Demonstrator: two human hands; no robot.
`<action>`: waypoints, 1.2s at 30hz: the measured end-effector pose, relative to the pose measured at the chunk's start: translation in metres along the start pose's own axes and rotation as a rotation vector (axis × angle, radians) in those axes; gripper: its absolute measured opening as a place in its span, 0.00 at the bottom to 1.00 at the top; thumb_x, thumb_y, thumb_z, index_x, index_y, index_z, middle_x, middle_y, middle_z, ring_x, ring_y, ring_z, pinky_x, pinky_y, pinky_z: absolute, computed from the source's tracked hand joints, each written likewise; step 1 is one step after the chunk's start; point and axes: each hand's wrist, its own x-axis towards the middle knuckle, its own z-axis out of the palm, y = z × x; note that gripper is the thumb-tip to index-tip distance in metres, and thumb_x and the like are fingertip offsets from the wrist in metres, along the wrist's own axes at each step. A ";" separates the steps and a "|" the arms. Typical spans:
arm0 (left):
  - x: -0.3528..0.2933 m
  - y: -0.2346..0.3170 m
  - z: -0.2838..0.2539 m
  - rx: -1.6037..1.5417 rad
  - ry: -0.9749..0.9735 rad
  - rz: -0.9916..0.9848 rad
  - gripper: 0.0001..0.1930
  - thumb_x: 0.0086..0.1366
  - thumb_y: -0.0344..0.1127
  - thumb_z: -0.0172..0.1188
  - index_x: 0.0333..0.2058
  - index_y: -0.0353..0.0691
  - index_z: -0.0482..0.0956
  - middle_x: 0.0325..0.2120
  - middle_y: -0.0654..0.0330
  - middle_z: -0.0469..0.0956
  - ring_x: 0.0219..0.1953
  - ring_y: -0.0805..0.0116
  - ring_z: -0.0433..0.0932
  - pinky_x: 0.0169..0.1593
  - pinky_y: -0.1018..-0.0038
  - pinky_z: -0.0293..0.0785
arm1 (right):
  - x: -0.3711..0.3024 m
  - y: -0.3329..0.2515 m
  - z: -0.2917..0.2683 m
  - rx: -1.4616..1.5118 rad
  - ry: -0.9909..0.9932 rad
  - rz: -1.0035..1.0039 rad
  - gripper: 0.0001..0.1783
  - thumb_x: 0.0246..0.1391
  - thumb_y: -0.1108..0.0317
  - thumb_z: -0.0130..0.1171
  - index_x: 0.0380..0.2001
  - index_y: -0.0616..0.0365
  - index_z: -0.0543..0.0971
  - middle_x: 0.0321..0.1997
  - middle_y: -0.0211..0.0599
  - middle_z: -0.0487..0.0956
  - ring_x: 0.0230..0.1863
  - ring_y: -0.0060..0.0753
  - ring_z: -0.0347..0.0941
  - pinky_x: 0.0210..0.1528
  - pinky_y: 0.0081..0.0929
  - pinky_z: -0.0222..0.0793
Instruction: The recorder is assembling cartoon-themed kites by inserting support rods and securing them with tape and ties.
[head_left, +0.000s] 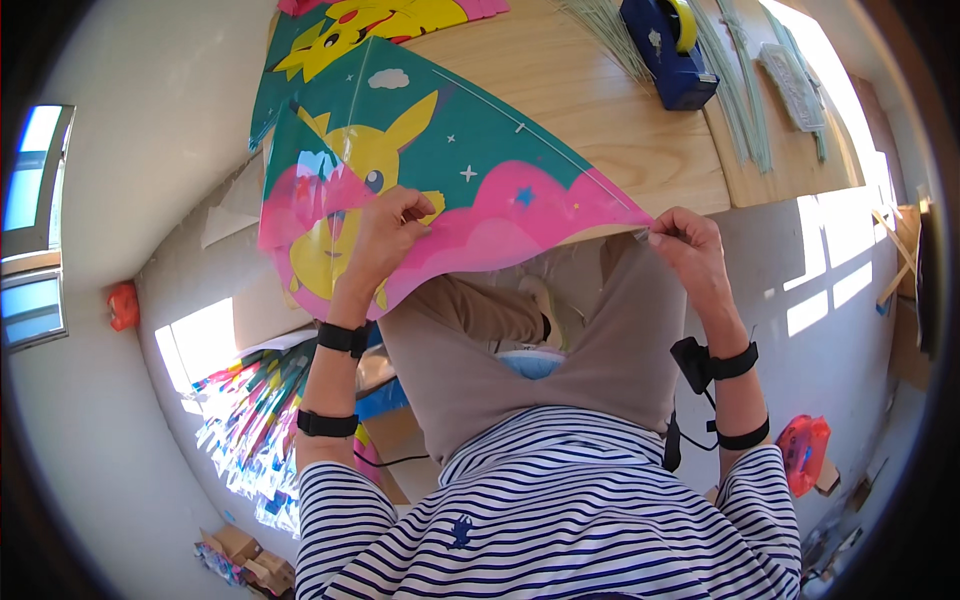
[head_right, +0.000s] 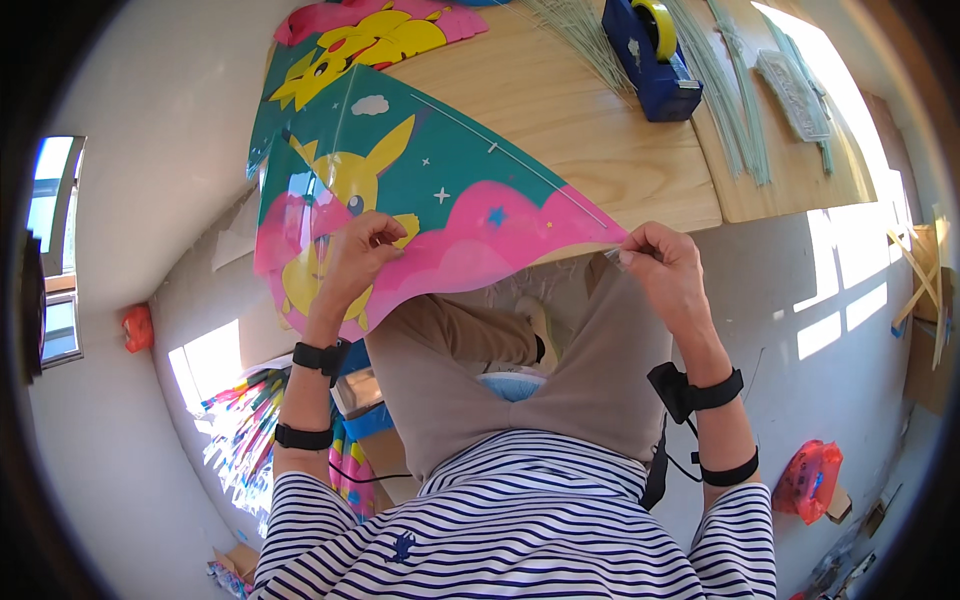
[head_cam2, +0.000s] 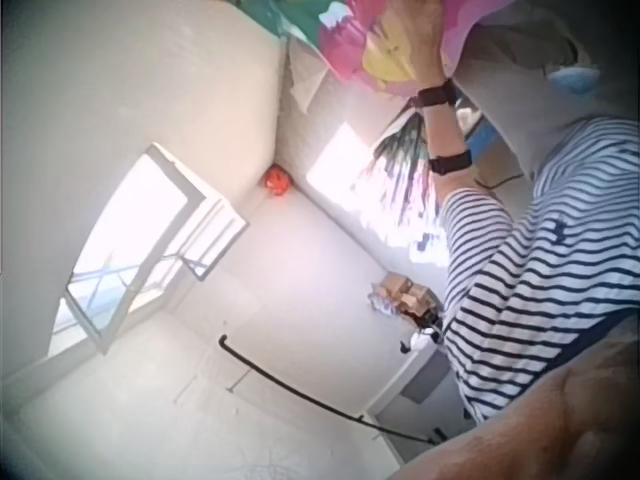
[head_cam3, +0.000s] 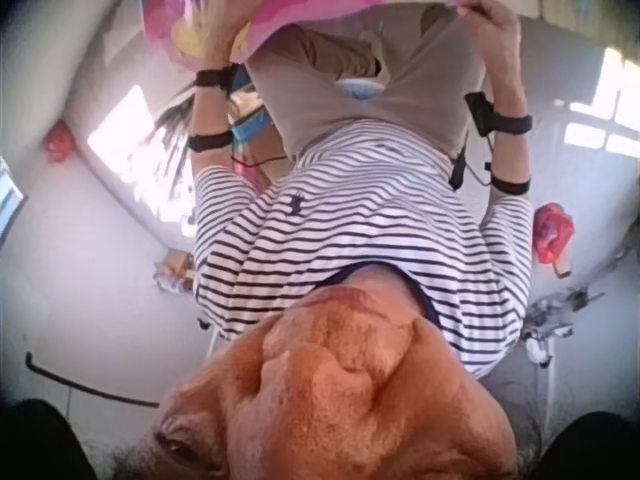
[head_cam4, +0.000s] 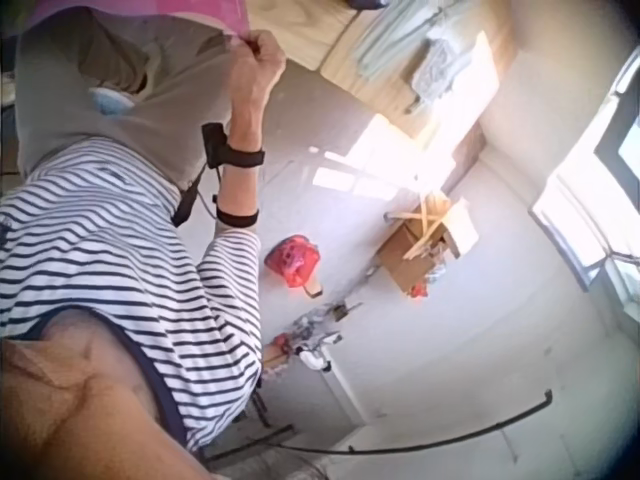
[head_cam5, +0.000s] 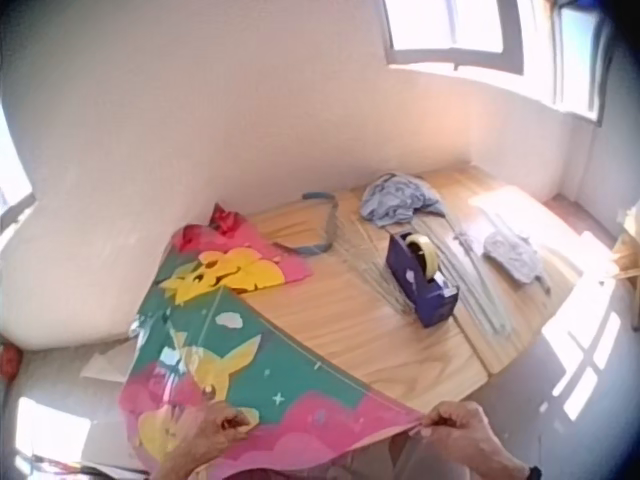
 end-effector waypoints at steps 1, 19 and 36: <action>-0.003 -0.001 0.005 0.017 0.016 0.020 0.12 0.48 0.18 0.62 0.34 0.32 0.78 0.29 0.57 0.76 0.31 0.67 0.76 0.36 0.74 0.73 | -0.001 0.000 0.000 0.002 0.002 -0.001 0.00 0.50 0.79 0.58 0.27 0.64 0.78 0.23 0.23 0.74 0.27 0.13 0.66 0.31 0.16 0.62; -0.009 -0.015 0.016 -0.197 0.066 -0.075 0.04 0.58 0.21 0.59 0.31 0.33 0.74 0.26 0.62 0.74 0.31 0.75 0.73 0.37 0.76 0.71 | 0.001 0.022 -0.008 -0.066 0.074 0.030 0.01 0.48 0.77 0.58 0.26 0.64 0.77 0.21 0.26 0.72 0.25 0.16 0.65 0.29 0.19 0.61; 0.013 0.008 -0.046 -0.622 0.043 -0.177 0.05 0.62 0.23 0.53 0.34 0.35 0.77 0.34 0.56 0.81 0.37 0.69 0.80 0.48 0.72 0.77 | 0.015 0.071 -0.029 -0.240 0.179 0.025 0.03 0.45 0.76 0.61 0.26 0.64 0.79 0.20 0.32 0.76 0.25 0.22 0.69 0.31 0.25 0.66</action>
